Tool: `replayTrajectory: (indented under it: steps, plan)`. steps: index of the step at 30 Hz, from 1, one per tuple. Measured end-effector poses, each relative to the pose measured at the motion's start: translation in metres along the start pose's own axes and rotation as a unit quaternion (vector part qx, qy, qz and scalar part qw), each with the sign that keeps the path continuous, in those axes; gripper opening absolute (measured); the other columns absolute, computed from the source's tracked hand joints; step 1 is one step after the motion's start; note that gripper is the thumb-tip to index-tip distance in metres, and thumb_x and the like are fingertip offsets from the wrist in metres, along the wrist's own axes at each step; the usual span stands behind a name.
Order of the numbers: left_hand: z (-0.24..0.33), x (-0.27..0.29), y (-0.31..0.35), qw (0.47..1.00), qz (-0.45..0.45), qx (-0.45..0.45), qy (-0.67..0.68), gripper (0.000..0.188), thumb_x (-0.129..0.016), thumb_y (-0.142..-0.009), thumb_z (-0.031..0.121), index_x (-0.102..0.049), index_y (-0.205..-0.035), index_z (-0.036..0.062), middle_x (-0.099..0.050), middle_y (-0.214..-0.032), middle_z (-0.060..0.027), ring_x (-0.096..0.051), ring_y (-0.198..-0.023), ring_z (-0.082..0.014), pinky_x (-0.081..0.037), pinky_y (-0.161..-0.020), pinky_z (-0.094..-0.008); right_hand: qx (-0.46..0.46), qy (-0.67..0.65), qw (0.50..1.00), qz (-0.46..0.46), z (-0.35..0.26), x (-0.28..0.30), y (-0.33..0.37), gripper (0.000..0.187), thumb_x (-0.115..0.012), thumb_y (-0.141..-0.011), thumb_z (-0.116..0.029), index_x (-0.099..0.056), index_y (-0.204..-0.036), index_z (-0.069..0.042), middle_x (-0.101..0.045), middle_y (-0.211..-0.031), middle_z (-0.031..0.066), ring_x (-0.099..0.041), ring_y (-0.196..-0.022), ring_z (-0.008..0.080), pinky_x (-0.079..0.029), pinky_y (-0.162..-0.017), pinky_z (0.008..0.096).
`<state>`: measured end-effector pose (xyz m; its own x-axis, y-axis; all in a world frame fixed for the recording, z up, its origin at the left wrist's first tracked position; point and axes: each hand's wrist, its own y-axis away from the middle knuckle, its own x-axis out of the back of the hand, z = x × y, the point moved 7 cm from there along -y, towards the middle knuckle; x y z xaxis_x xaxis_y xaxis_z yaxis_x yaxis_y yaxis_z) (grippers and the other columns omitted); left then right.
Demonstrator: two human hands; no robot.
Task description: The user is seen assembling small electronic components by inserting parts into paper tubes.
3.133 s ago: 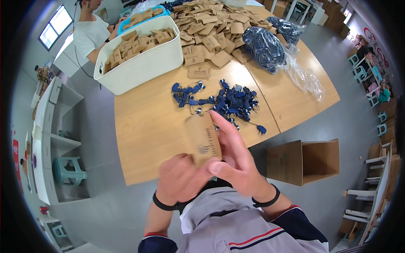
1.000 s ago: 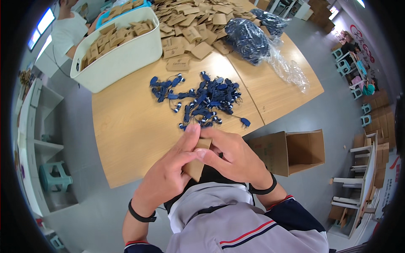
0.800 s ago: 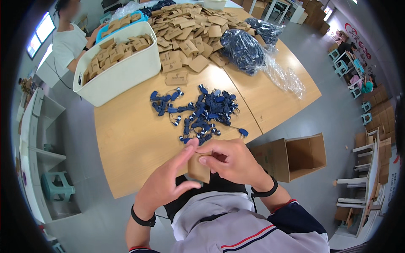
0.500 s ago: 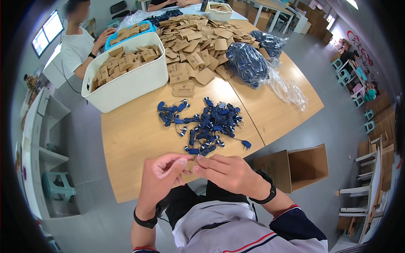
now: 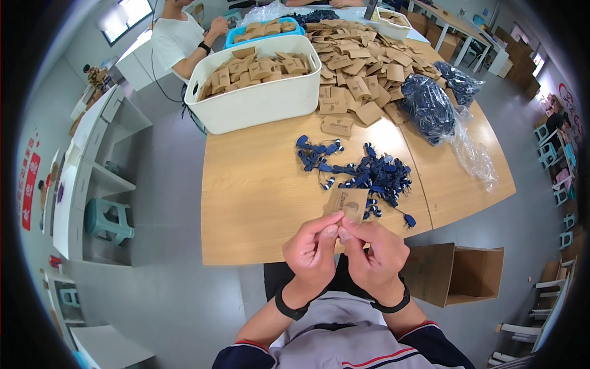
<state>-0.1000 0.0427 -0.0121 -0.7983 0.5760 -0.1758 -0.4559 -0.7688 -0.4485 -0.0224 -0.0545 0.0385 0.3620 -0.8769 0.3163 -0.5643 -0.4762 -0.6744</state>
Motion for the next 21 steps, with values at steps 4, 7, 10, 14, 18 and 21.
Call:
replayTrajectory:
  steps: [4,7,10,14,18,21]
  plan:
    - [0.002,0.006,-0.012,0.999,-0.035,0.03,-0.002,0.015,-0.06,-0.095,0.003,-0.068,-0.104,-0.0061,-0.072,-0.091,-0.0109,-0.066,-0.078,-0.0097,-0.053,-0.07,-0.0226,-0.015,0.009,1.0,-0.007,-0.003,0.009,-0.005,0.019,-0.074,-0.079,0.002,-0.07,-0.097,-0.003,-0.06,-0.069,0.0098,-0.052,-0.048,0.0158,-0.04,-0.044,0.025]
    - [-0.003,0.013,-0.012,0.973,-0.132,0.186,0.032,0.018,-0.056,-0.098,0.006,-0.066,-0.106,-0.0062,-0.071,-0.091,-0.0114,-0.069,-0.077,-0.0147,-0.056,-0.07,-0.0256,-0.002,0.079,0.985,-0.156,-0.001,0.013,-0.019,0.035,-0.075,-0.067,0.004,-0.069,-0.1,-0.003,-0.062,-0.089,0.0129,-0.062,-0.071,0.0256,-0.049,-0.061,0.0321]
    - [-0.019,0.004,0.01,0.917,-0.2,0.317,0.134,0.023,-0.054,-0.1,0.011,-0.063,-0.112,-0.0067,-0.071,-0.087,-0.0148,-0.071,-0.074,-0.0203,-0.059,-0.067,-0.028,0.066,0.096,0.968,-0.223,0.012,-0.009,-0.012,0.038,-0.074,-0.062,0.003,-0.066,-0.099,-0.004,-0.062,-0.086,0.0132,-0.062,-0.078,0.0324,-0.05,-0.068,0.0365]
    - [-0.024,-0.004,0.02,0.905,-0.143,0.348,0.2,0.024,-0.053,-0.1,0.012,-0.063,-0.113,-0.0053,-0.069,-0.074,-0.0118,-0.068,-0.063,-0.0156,-0.054,-0.058,-0.0241,-0.135,-0.016,0.946,-0.293,0.046,-0.015,0.017,0.029,-0.076,-0.064,-0.003,-0.061,-0.088,-0.001,-0.062,-0.079,0.0146,-0.058,-0.07,0.0366,-0.049,-0.063,0.0369]
    - [-0.026,0.003,0.013,0.837,-0.369,0.401,0.048,0.021,-0.056,-0.098,0.013,-0.066,-0.112,0.0022,-0.066,-0.068,-0.0045,-0.058,-0.053,-0.0094,-0.042,-0.05,-0.0216,-0.355,-0.147,0.794,-0.472,0.064,-0.011,0.046,0.031,-0.085,-0.068,-0.016,-0.069,-0.089,0.0,-0.069,-0.076,0.0086,-0.062,-0.063,0.0155,-0.048,-0.058,0.03]
    - [-0.003,-0.021,0.003,0.848,-0.503,0.152,0.071,0.016,-0.063,-0.093,0.006,-0.068,-0.107,0.0033,-0.066,-0.068,-0.0016,-0.06,-0.055,-0.0085,-0.044,-0.051,-0.0202,-0.38,-0.219,0.672,-0.597,0.056,-0.024,0.061,0.044,-0.088,-0.066,-0.021,-0.07,-0.101,-0.002,-0.07,-0.075,0.003,-0.06,-0.061,0.0083,-0.047,-0.055,0.0237]
